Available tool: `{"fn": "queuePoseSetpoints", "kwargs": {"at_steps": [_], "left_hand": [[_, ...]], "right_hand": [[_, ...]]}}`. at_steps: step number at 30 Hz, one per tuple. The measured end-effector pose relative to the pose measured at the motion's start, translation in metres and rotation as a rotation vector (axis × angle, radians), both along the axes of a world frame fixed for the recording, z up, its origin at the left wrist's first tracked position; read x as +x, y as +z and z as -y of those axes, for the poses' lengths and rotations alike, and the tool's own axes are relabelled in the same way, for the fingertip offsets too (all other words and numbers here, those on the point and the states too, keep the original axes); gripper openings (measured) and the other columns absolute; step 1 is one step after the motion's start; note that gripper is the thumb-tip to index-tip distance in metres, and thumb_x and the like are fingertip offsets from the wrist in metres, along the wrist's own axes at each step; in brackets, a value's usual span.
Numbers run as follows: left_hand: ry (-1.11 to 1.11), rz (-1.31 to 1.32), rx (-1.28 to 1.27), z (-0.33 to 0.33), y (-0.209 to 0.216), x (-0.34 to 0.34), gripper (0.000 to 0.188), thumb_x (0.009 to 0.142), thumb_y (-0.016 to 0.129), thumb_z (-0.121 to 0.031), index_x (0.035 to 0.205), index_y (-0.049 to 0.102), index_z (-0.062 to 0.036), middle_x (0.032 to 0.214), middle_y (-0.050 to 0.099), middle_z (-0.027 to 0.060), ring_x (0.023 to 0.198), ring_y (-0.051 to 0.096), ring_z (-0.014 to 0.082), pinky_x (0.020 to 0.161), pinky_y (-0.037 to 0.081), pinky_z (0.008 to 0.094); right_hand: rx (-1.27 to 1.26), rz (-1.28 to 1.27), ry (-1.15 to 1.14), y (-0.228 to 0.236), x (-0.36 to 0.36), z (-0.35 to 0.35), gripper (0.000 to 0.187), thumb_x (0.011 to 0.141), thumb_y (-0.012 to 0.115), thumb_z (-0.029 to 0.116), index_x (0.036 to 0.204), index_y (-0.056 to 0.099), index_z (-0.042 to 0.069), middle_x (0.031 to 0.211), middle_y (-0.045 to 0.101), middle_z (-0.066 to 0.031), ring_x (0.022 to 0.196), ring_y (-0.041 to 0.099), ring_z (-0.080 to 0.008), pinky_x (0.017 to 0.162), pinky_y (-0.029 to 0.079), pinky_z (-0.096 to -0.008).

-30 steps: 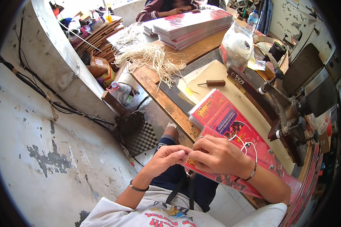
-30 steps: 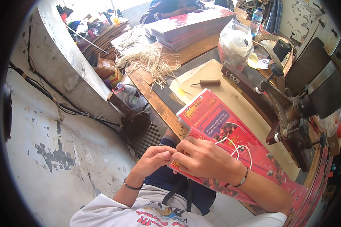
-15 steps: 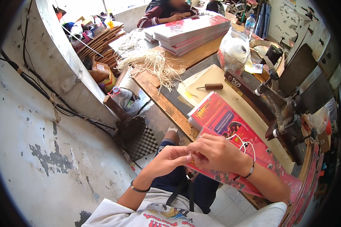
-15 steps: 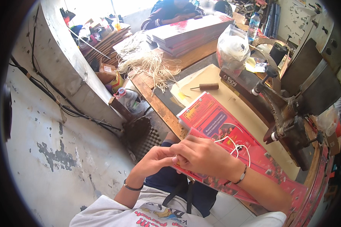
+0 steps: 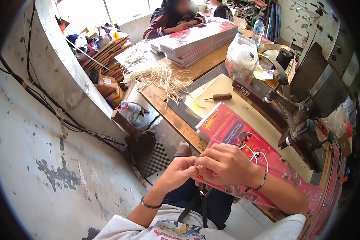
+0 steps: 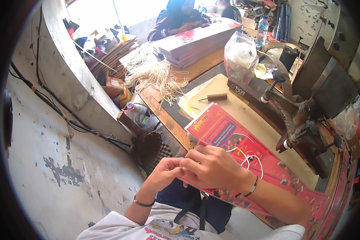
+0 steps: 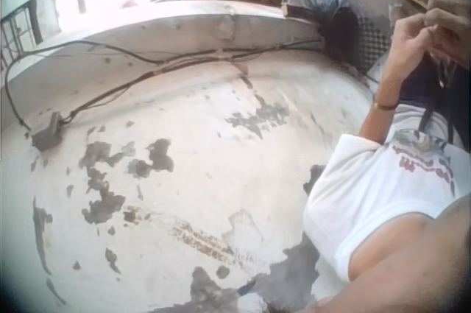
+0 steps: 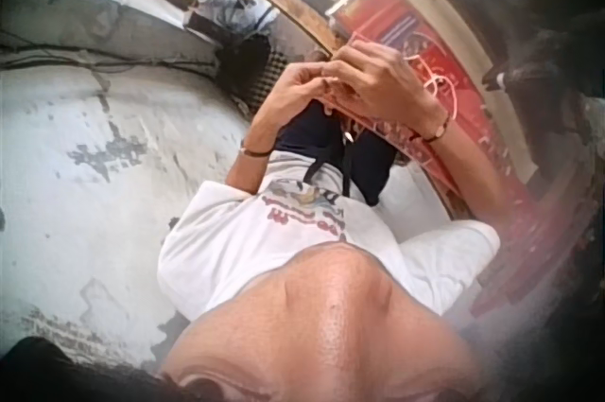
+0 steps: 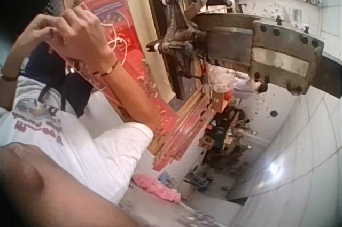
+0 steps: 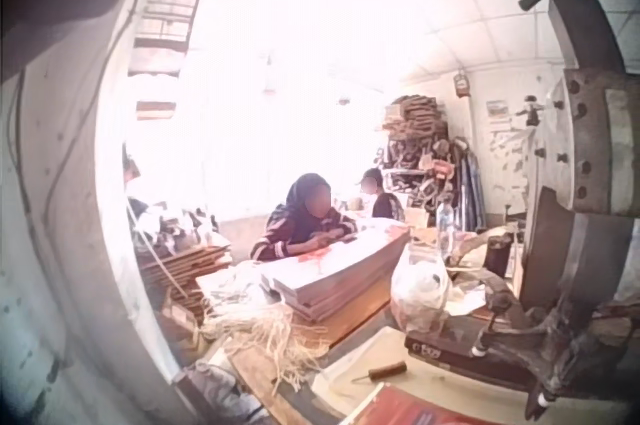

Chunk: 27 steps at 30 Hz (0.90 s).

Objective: The person ties white strings to red cardboard boxes by hand, inserting the string through pre-punched holes and securing it with a knot.

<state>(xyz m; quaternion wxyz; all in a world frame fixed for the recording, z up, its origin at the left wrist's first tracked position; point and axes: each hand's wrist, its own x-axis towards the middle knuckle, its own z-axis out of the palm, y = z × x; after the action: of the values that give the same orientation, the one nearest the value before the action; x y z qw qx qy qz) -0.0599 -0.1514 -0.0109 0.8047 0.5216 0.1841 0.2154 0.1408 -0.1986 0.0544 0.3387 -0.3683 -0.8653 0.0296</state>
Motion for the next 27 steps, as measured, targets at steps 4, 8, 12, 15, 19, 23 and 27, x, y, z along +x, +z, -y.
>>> {"fn": "queuePoseSetpoints", "kwargs": {"at_steps": [4, 8, 12, 15, 19, 23, 27], "left_hand": [[0.044, -0.034, -0.014, 0.004, 0.001, -0.001, 0.023, 0.103, 0.053, -0.013, 0.112, 0.063, 0.0054, 0.092, 0.070, 0.0068, 0.075, 0.067, 0.0120, 0.068, 0.056, 0.0268], [0.062, -0.056, -0.045, 0.007, 0.008, -0.002, 0.024, 0.102, 0.052, -0.012, 0.112, 0.064, 0.0070, 0.093, 0.071, 0.0091, 0.076, 0.069, 0.0140, 0.068, 0.058, 0.0286], [0.037, -0.065, -0.083, 0.004, 0.007, -0.002, 0.029, 0.104, 0.053, -0.015, 0.119, 0.061, 0.0082, 0.098, 0.071, 0.0107, 0.078, 0.071, 0.0151, 0.071, 0.059, 0.0280], [0.031, -0.043, -0.113, 0.003, 0.003, -0.002, 0.027, 0.102, 0.057, -0.015, 0.116, 0.063, 0.0074, 0.097, 0.070, 0.0102, 0.078, 0.070, 0.0153, 0.070, 0.058, 0.0287], [0.032, -0.002, -0.138, 0.000, -0.002, -0.003, 0.023, 0.100, 0.060, -0.015, 0.112, 0.064, 0.0050, 0.095, 0.070, 0.0088, 0.077, 0.069, 0.0145, 0.069, 0.057, 0.0285], [0.003, 0.050, -0.168, -0.001, -0.001, 0.000, 0.019, 0.100, 0.060, -0.015, 0.107, 0.062, 0.0026, 0.094, 0.068, 0.0073, 0.077, 0.067, 0.0131, 0.068, 0.055, 0.0274], [0.034, 0.049, -0.161, 0.000, -0.007, 0.002, 0.016, 0.100, 0.060, -0.014, 0.105, 0.060, 0.0017, 0.093, 0.067, 0.0069, 0.077, 0.066, 0.0122, 0.067, 0.054, 0.0273]], "right_hand": [[-0.068, 0.051, -0.021, 0.001, 0.002, 0.001, 0.010, 0.080, 0.073, 0.013, 0.085, 0.065, 0.010, 0.077, 0.062, -0.0047, 0.069, 0.062, -0.0224, 0.063, 0.053, -0.0343], [-0.191, 0.007, -0.041, 0.004, 0.001, 0.007, 0.011, 0.081, 0.074, 0.015, 0.087, 0.067, 0.008, 0.076, 0.062, -0.0058, 0.072, 0.063, -0.0235, 0.068, 0.053, -0.0350], [-0.257, 0.120, -0.131, 0.003, -0.002, 0.013, 0.018, 0.088, 0.067, 0.015, 0.096, 0.063, 0.000, 0.087, 0.063, -0.0123, 0.087, 0.065, -0.0293, 0.079, 0.054, -0.0381], [-0.375, 0.152, -0.137, 0.013, -0.002, 0.018, 0.019, 0.091, 0.063, 0.013, 0.100, 0.061, -0.003, 0.096, 0.063, -0.0151, 0.093, 0.064, -0.0314, 0.083, 0.053, -0.0385], [-0.460, 0.121, -0.089, 0.016, 0.001, 0.018, 0.018, 0.092, 0.064, 0.012, 0.101, 0.062, -0.003, 0.097, 0.063, -0.0161, 0.096, 0.063, -0.0318, 0.084, 0.053, -0.0385], [-0.550, 0.001, 0.066, 0.016, 0.017, 0.007, 0.017, 0.093, 0.067, 0.015, 0.105, 0.069, 0.003, 0.095, 0.066, -0.0124, 0.092, 0.065, -0.0299, 0.082, 0.054, -0.0394], [-0.593, -0.087, 0.174, 0.007, 0.029, -0.006, 0.015, 0.092, 0.070, 0.017, 0.104, 0.072, 0.007, 0.093, 0.068, -0.0088, 0.090, 0.066, -0.0276, 0.079, 0.055, -0.0377]]}}
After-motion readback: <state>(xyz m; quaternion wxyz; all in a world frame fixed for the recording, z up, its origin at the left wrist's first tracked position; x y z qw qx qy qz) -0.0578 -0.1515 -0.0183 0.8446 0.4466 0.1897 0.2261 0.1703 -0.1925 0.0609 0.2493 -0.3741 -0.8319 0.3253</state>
